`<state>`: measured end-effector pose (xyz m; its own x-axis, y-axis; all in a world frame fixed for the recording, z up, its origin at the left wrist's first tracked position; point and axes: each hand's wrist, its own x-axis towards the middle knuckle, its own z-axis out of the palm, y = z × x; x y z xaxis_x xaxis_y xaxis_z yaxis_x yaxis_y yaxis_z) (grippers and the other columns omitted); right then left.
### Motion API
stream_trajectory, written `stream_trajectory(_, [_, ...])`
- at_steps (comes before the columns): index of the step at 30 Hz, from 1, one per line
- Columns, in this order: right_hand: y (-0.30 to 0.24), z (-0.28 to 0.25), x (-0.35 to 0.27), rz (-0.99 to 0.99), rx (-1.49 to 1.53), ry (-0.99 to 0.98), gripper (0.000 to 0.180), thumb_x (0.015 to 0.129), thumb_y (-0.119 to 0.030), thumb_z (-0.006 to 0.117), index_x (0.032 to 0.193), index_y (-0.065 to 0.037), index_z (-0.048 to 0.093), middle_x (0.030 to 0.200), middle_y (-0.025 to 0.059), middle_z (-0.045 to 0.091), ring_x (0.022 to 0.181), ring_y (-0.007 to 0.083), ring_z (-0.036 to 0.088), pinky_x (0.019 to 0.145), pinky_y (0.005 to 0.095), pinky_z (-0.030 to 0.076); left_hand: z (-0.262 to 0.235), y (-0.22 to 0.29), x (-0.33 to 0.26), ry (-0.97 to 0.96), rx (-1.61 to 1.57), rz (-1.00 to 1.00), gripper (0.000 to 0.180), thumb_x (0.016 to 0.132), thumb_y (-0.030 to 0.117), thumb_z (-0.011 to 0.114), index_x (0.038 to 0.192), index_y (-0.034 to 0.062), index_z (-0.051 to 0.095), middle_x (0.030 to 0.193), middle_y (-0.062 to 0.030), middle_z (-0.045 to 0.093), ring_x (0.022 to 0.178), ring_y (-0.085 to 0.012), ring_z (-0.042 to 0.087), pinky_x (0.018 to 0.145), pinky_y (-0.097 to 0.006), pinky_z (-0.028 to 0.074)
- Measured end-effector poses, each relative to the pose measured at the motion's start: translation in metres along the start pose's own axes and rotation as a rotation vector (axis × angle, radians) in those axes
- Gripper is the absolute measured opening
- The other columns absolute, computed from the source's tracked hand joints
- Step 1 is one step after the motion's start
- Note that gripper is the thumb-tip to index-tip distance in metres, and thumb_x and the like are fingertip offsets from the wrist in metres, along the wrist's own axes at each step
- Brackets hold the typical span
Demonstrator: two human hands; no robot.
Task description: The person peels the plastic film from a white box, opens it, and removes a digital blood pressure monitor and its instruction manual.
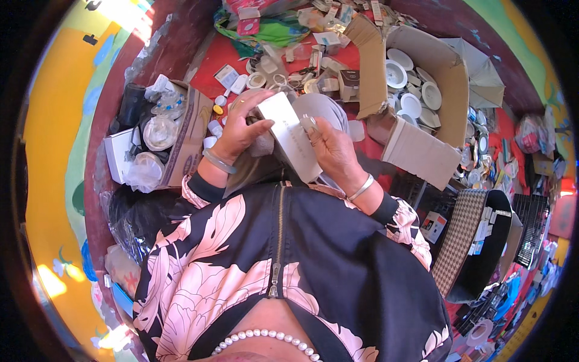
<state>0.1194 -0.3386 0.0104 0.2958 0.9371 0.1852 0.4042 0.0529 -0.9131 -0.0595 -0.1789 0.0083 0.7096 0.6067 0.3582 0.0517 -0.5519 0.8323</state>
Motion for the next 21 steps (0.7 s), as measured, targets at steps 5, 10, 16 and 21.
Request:
stream_trajectory(5, [-0.008, 0.003, 0.007, 0.025, -0.012, -0.065, 0.014, 0.097, -0.014, 0.051, 0.107, -0.006, 0.057, 0.072, 0.0105, 0.057, 0.066, 0.0177, 0.056, 0.061, 0.0314, 0.046, 0.011, 0.014, -0.007, 0.062, -0.111, -0.203, 0.06, 0.072, 0.03, 0.08, 0.121, 0.0045, 0.058, 0.116, -0.0159, 0.06, 0.11, -0.029, 0.055, 0.098, -0.037, 0.041])
stream_trajectory(10, [-0.001, 0.003, 0.005, 0.123, 0.163, -0.094, 0.015, 0.098, -0.013, 0.051, 0.107, -0.003, 0.057, 0.078, 0.0061, 0.061, 0.074, 0.0116, 0.059, 0.063, 0.0292, 0.047, 0.017, 0.005, -0.01, 0.069, -0.149, -0.196, 0.056, 0.075, 0.022, 0.077, 0.123, 0.0033, 0.057, 0.116, -0.0119, 0.06, 0.109, -0.0221, 0.056, 0.097, -0.033, 0.042])
stream_trajectory(16, [-0.005, -0.001, 0.01, 0.208, 0.276, -0.076, 0.016, 0.097, -0.012, 0.052, 0.107, -0.001, 0.058, 0.083, 0.0047, 0.062, 0.075, 0.0079, 0.059, 0.063, 0.0264, 0.047, 0.021, 0.005, -0.006, 0.087, -0.174, -0.191, 0.055, 0.071, 0.021, 0.077, 0.12, 0.0028, 0.058, 0.117, -0.0168, 0.059, 0.111, -0.0303, 0.054, 0.098, -0.038, 0.041])
stream_trajectory(21, [-0.025, -0.017, 0.028, 0.119, 0.021, -0.131, 0.017, 0.094, -0.014, 0.056, 0.105, 0.0, 0.059, 0.074, 0.0052, 0.061, 0.065, 0.0096, 0.058, 0.059, 0.0268, 0.046, 0.021, 0.006, -0.003, 0.064, -0.122, -0.146, 0.054, 0.073, 0.018, 0.075, 0.122, 0.0031, 0.057, 0.118, -0.0164, 0.059, 0.111, -0.0283, 0.054, 0.098, -0.037, 0.041])
